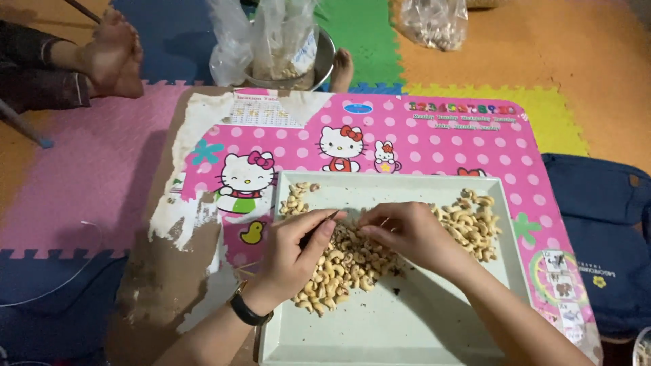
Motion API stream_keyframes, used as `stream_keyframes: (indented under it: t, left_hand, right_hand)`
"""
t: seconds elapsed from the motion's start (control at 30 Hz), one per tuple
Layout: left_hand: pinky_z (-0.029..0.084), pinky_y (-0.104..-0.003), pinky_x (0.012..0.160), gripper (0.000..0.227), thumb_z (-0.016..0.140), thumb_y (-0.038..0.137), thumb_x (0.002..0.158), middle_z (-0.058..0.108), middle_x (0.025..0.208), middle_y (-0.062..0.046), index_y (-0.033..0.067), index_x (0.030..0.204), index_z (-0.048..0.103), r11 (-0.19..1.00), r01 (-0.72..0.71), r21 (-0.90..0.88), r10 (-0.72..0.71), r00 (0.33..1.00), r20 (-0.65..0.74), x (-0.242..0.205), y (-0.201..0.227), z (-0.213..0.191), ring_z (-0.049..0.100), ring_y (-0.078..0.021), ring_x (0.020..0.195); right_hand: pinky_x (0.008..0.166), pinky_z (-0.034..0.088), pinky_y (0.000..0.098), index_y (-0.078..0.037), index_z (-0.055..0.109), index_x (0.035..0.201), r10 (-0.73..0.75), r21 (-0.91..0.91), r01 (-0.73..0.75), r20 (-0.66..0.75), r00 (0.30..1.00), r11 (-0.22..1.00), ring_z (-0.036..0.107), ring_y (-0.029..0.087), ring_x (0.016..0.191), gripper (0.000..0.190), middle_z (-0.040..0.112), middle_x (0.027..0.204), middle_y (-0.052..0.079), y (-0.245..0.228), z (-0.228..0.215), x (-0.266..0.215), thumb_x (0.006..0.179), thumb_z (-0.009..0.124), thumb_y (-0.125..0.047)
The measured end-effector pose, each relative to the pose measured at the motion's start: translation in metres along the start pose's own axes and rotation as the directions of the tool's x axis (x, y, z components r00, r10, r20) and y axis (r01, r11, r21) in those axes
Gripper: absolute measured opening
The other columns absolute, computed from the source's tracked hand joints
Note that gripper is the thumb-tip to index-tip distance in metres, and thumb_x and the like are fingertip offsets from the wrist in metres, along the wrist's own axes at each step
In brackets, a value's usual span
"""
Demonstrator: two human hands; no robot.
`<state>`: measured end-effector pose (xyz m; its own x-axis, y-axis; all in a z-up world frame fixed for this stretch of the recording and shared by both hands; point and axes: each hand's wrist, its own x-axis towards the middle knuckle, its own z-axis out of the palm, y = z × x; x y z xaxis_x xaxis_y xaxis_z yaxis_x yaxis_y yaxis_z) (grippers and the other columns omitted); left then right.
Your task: Manually inspecting and peeling the skin off cashew nuts on a tray
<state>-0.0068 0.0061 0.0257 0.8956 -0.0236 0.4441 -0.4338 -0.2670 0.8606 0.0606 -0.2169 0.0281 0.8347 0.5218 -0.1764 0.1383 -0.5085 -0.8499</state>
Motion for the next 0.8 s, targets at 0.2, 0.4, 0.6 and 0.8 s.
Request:
stream_keyframes:
  t: [0.2, 0.4, 0.6, 0.8]
  left_hand:
    - [0.039, -0.026, 0.056, 0.028, 0.058, 0.011, 0.097, 0.067, 0.075, -0.002, 0.0010, 0.119, 0.072, 0.990, -0.034, 0.140, 0.023, 0.996, 0.084, 0.000, 0.008, 0.007, 0.048, -0.0117, 0.058]
    - [0.042, -0.022, 0.043, 0.041, 0.065, -0.004, 0.088, 0.080, 0.103, -0.011, 0.0021, 0.129, 0.066, 0.979, -0.114, 0.169, 0.084, 0.981, 0.175, -0.004, 0.000, 0.014, 0.055, -0.0087, 0.051]
    - [0.034, -0.024, 0.038, 0.044, 0.066, -0.003, 0.088, 0.077, 0.090, -0.009, 0.0042, 0.131, 0.066, 0.933, -0.203, 0.296, 0.130, 0.960, 0.249, -0.005, -0.004, 0.015, 0.043, -0.0087, 0.046]
    - [0.034, -0.026, 0.040, 0.045, 0.068, -0.002, 0.087, 0.072, 0.073, -0.001, 0.0044, 0.131, 0.067, 0.898, -0.272, 0.345, 0.183, 0.945, 0.270, -0.004, -0.004, 0.015, 0.047, -0.0095, 0.048]
  right_hand:
    - [0.076, 0.061, 0.0340, 0.008, 0.072, 0.123, 0.159, 0.795, -0.213, 0.147, 0.976, 0.568, 0.073, 0.027, 0.086, 0.034, 0.077, 0.099, 0.025, 0.028, 0.009, -0.010, 0.090, 0.065, 0.005]
    - [0.080, 0.063, 0.0313, 0.007, 0.069, 0.126, 0.163, 0.833, -0.245, 0.187, 0.969, 0.497, 0.075, 0.026, 0.087, 0.038, 0.077, 0.096, 0.021, 0.041, 0.025, -0.008, 0.089, 0.067, 0.007]
    - [0.076, 0.062, 0.0282, 0.010, 0.069, 0.125, 0.183, 0.867, -0.240, 0.175, 0.967, 0.438, 0.075, 0.024, 0.085, 0.037, 0.077, 0.094, 0.022, 0.044, 0.028, -0.010, 0.088, 0.068, 0.006]
    - [0.080, 0.063, 0.0282, 0.010, 0.069, 0.125, 0.192, 0.895, -0.250, 0.189, 0.963, 0.370, 0.075, 0.026, 0.088, 0.035, 0.076, 0.096, 0.024, 0.047, 0.030, -0.011, 0.090, 0.066, 0.006]
